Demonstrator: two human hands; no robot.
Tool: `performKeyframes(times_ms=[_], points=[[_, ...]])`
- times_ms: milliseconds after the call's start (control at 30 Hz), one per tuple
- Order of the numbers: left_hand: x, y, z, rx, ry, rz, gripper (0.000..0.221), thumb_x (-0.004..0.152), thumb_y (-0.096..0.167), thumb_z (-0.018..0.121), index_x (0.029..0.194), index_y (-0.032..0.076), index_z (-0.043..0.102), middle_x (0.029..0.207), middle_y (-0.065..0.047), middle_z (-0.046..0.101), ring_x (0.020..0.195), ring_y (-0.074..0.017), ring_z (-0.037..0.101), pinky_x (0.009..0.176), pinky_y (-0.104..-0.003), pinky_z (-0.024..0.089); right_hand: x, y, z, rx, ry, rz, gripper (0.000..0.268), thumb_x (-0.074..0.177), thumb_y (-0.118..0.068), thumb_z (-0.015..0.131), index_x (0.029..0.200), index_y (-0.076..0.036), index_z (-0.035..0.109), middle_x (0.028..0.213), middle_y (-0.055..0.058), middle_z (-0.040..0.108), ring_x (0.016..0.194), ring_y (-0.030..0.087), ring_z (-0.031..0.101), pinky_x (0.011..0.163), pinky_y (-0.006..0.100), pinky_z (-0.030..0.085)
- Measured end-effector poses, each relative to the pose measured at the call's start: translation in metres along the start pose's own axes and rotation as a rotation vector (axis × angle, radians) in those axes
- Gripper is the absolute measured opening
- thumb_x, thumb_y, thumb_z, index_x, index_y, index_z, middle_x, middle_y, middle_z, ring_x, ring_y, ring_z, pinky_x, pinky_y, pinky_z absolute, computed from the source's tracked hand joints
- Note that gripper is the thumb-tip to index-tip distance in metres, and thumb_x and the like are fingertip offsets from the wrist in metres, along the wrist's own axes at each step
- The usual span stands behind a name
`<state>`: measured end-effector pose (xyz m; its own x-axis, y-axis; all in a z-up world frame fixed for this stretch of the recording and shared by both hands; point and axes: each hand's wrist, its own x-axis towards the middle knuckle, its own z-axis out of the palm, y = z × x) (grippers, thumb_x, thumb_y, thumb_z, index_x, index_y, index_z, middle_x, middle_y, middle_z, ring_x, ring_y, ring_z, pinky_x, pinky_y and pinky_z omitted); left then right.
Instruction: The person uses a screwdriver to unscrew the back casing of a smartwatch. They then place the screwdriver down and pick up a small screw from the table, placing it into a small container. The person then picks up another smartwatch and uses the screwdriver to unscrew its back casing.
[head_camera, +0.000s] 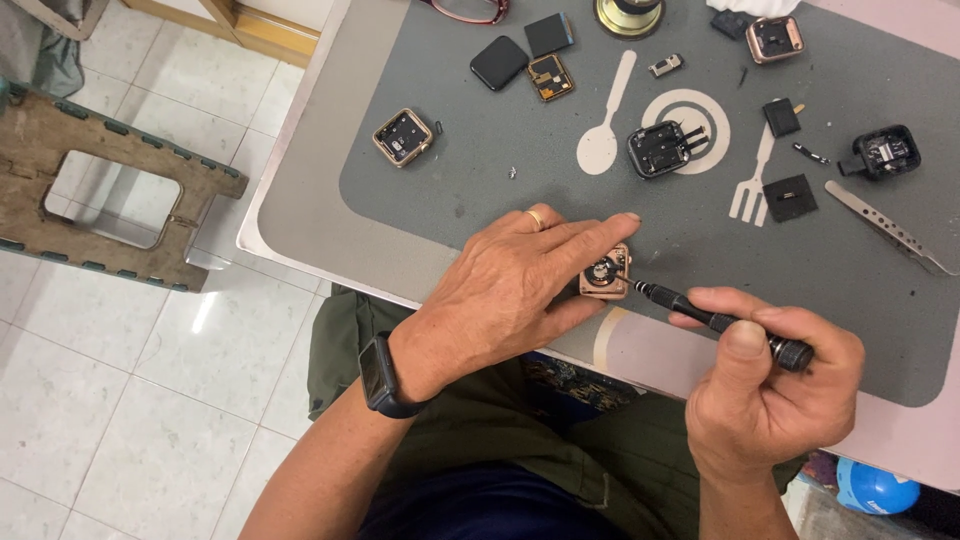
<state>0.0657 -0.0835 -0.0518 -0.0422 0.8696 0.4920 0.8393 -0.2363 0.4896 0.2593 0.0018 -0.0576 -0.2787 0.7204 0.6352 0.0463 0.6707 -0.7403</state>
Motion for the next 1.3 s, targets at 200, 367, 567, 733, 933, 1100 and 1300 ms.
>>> performKeyframes(times_ms=[200, 367, 567, 733, 933, 1100, 1300], points=[[0.0020, 0.0018, -0.0021, -0.005, -0.021, -0.023, 0.070, 0.094, 0.019, 0.088, 0.149, 0.011, 0.045, 0.131, -0.002, 0.071, 0.092, -0.0258, 0.057, 0.084, -0.038, 0.053, -0.0005, -0.0023, 0.0007, 0.014, -0.009, 0.044, 0.014, 0.113, -0.002, 0.052, 0.115, 0.006, 0.042, 0.090, 0.029, 0.055, 0.083, 0.039, 0.073, 0.070, 0.044, 0.069], [0.0018, 0.0014, -0.0017, -0.011, -0.026, -0.024, 0.069, 0.094, 0.020, 0.087, 0.148, 0.011, 0.045, 0.132, -0.002, 0.071, 0.094, -0.0258, 0.058, 0.086, -0.037, 0.052, 0.0002, -0.0020, 0.0004, 0.003, -0.034, 0.032, 0.021, 0.113, -0.010, 0.053, 0.115, 0.007, 0.042, 0.088, 0.030, 0.057, 0.083, 0.039, 0.073, 0.070, 0.043, 0.069], [0.0014, 0.0011, -0.0015, 0.001, -0.017, -0.015, 0.072, 0.093, 0.018, 0.089, 0.148, 0.011, 0.045, 0.130, -0.002, 0.071, 0.094, -0.0259, 0.057, 0.085, -0.038, 0.052, 0.0014, -0.0041, 0.0000, -0.018, -0.009, 0.002, 0.010, 0.112, 0.004, 0.050, 0.114, 0.007, 0.041, 0.086, 0.033, 0.061, 0.072, 0.039, 0.070, 0.068, 0.043, 0.066], [0.0017, 0.0021, -0.0027, 0.007, -0.034, -0.021, 0.073, 0.092, 0.018, 0.089, 0.148, 0.011, 0.045, 0.130, -0.003, 0.071, 0.094, -0.0257, 0.057, 0.083, -0.038, 0.053, 0.0013, -0.0048, -0.0009, -0.014, -0.041, 0.015, 0.021, 0.113, -0.009, 0.053, 0.116, 0.008, 0.042, 0.092, 0.032, 0.062, 0.079, 0.037, 0.072, 0.071, 0.042, 0.068], [0.0013, 0.0016, -0.0017, 0.017, -0.014, -0.006, 0.072, 0.092, 0.018, 0.091, 0.148, 0.010, 0.045, 0.131, -0.004, 0.071, 0.094, -0.0261, 0.058, 0.085, -0.039, 0.053, -0.0002, -0.0033, -0.0002, 0.010, -0.021, 0.031, 0.022, 0.112, -0.010, 0.054, 0.115, 0.008, 0.042, 0.090, 0.031, 0.058, 0.083, 0.039, 0.073, 0.071, 0.044, 0.069], [0.0006, 0.0010, -0.0011, 0.017, -0.021, -0.011, 0.075, 0.091, 0.020, 0.092, 0.149, 0.011, 0.044, 0.132, -0.004, 0.070, 0.095, -0.0262, 0.059, 0.084, -0.039, 0.053, 0.0002, -0.0024, -0.0006, 0.027, -0.016, 0.027, 0.021, 0.112, -0.010, 0.054, 0.115, 0.007, 0.043, 0.089, 0.030, 0.058, 0.083, 0.039, 0.073, 0.070, 0.044, 0.069], [0.0012, 0.0008, -0.0012, 0.002, -0.015, 0.001, 0.070, 0.095, 0.020, 0.088, 0.148, 0.009, 0.045, 0.133, -0.005, 0.070, 0.097, -0.0273, 0.061, 0.091, -0.039, 0.053, 0.0007, -0.0031, -0.0015, 0.032, -0.044, 0.030, 0.021, 0.111, -0.008, 0.055, 0.116, 0.008, 0.043, 0.092, 0.032, 0.060, 0.081, 0.039, 0.073, 0.071, 0.043, 0.069]])
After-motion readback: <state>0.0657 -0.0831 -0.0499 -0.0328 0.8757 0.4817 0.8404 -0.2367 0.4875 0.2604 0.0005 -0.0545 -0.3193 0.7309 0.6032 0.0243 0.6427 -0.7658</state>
